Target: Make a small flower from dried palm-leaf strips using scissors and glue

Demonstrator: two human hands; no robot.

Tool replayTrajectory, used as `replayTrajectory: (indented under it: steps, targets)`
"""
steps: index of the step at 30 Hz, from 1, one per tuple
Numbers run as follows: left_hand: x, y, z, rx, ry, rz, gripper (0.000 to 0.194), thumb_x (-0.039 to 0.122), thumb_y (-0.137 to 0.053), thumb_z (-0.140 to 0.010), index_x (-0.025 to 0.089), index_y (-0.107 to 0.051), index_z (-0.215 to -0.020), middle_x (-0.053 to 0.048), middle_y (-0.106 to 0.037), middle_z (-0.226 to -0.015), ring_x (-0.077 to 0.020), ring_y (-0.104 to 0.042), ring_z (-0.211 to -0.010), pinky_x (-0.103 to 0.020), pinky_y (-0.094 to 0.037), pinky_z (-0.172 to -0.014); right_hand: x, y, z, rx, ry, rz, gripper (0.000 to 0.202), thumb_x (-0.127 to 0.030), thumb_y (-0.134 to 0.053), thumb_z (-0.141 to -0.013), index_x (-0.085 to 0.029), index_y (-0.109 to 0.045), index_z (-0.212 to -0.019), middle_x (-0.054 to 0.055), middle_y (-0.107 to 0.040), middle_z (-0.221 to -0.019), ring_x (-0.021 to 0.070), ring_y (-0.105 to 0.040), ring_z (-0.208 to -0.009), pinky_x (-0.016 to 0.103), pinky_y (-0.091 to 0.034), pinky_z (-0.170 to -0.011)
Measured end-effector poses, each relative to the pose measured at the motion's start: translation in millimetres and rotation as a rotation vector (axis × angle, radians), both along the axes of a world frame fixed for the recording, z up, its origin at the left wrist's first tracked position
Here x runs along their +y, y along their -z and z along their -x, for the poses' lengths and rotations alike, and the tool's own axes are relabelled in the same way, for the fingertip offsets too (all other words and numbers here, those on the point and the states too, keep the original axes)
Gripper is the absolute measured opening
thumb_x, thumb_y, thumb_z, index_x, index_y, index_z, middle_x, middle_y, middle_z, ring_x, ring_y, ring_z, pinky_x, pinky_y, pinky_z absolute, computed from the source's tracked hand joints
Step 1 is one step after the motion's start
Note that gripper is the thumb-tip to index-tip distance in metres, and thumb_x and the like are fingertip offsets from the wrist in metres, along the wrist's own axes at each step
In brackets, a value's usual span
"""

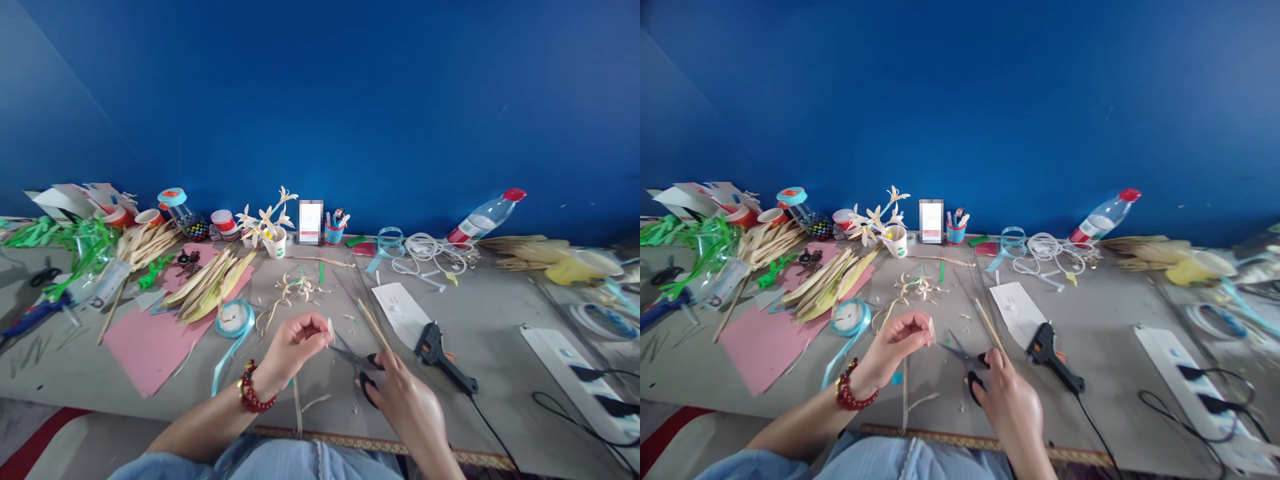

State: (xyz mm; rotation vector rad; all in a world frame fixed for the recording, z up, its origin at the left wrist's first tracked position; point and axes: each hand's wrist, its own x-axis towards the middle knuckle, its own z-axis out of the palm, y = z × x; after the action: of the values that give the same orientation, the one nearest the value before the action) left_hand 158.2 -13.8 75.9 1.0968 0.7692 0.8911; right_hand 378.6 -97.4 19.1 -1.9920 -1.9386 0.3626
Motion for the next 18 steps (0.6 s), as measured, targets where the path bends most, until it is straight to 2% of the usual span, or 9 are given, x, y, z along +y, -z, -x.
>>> replayTrajectory:
  steps: [4, 8, 11, 15, 18]
  targets:
    - [-2, -2.4, 0, 0.011, -0.01, -0.012, 0.012, 0.025, -0.065, -0.083, 0.016, -0.06, -0.078, -0.001, -0.058, -0.075, -0.0124, -0.052, -0.07, -0.025, -0.04, -0.069, 8, -8.2, 3, -0.244, 0.051, 0.094, 0.018, -0.036, -0.067, -0.079, -0.024, -0.054, -0.081, 0.004, -0.07, -0.075, 0.0208, -0.067, -0.054, 0.026, -0.028, -0.045]
    - [-3, -7.7, -1, -0.01, -0.016, -0.007, 0.014, 0.024, -0.065, -0.082, 0.016, -0.058, -0.073, 0.0, -0.056, -0.072, -0.0123, -0.05, -0.069, -0.025, -0.04, -0.069, 16, -12.5, 8, -0.278, 0.036, 0.178, 0.026, -0.042, -0.068, -0.079, -0.023, -0.052, -0.074, 0.004, -0.068, -0.072, 0.0214, -0.065, -0.054, 0.026, -0.021, -0.045]
    - [-3, -6.1, 2, -0.036, -0.029, 0.003, 0.01, 0.021, -0.065, -0.082, 0.016, -0.059, -0.075, 0.0, -0.056, -0.074, -0.012, -0.051, -0.07, -0.025, -0.04, -0.07, 20, -13.5, 6, -0.19, 0.0, 0.269, 0.022, -0.034, -0.07, -0.077, -0.023, -0.051, -0.07, 0.001, -0.066, -0.068, 0.0204, -0.064, -0.056, 0.025, -0.021, -0.047]
    - [-2, 0.8, 4, -0.094, -0.054, 0.054, 0.009, 0.019, -0.066, -0.081, 0.016, -0.059, -0.077, 0.0, -0.056, -0.074, -0.0116, -0.051, -0.07, -0.025, -0.04, -0.07, 22, -20.2, -4, -0.002, -0.052, 0.316, 0.014, -0.019, -0.068, -0.071, -0.023, -0.054, -0.071, -0.003, -0.063, -0.067, 0.0166, -0.059, -0.058, 0.024, -0.028, -0.051]
    - [-3, 4.9, 1, -0.155, -0.052, 0.107, 0.01, 0.019, -0.069, -0.079, 0.016, -0.06, -0.076, 0.0, -0.057, -0.076, -0.0112, -0.052, -0.068, -0.026, -0.041, -0.071, 22, -31.5, -2, 0.234, -0.132, 0.242, 0.008, -0.024, -0.067, -0.077, -0.023, -0.059, -0.079, -0.002, -0.062, -0.072, 0.0152, -0.056, -0.06, 0.024, -0.036, -0.055]
